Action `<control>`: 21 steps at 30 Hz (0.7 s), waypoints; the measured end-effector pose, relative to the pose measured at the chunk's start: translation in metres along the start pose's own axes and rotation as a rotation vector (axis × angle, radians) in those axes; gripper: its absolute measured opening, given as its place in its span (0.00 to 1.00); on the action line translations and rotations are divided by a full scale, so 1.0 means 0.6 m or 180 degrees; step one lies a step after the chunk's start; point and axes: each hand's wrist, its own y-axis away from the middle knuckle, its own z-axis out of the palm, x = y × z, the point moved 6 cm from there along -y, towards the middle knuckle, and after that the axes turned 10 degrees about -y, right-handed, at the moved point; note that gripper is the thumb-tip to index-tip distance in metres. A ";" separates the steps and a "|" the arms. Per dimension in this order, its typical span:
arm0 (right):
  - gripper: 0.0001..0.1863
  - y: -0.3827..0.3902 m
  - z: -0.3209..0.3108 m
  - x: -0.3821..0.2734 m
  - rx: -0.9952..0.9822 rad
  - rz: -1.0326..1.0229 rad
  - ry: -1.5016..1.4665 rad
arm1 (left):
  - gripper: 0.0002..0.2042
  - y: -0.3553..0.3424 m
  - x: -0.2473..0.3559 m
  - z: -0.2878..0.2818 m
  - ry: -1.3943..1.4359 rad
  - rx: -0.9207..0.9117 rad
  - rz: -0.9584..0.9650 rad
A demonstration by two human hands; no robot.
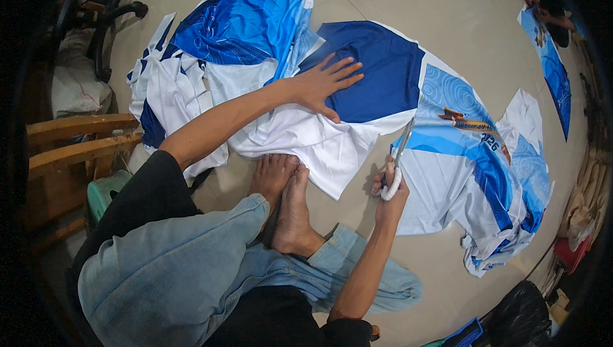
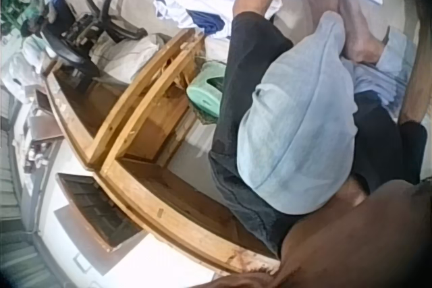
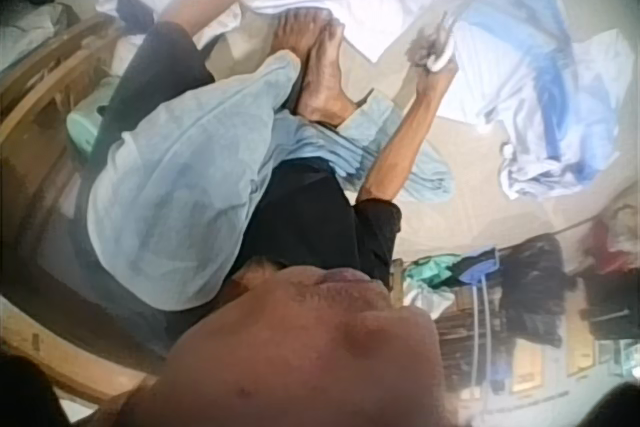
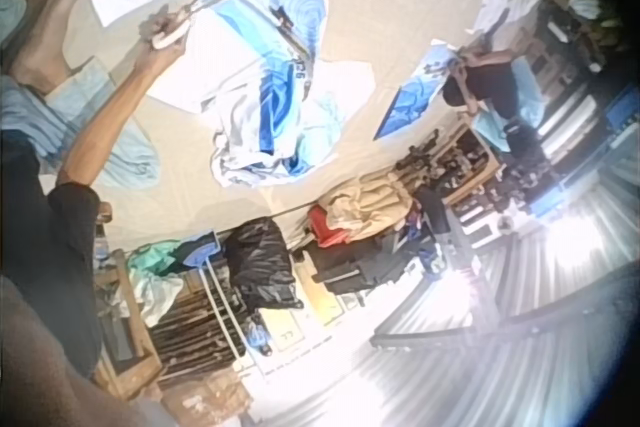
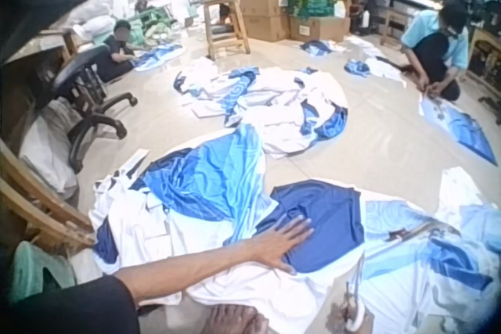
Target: The person uses scissors to cut along the edges of printed fabric pieces laid out on the floor.
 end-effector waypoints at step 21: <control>0.29 0.132 -0.156 0.004 0.1678 -0.2161 0.2607 | 0.58 0.101 0.027 -0.037 0.0054 -0.0154 -0.0207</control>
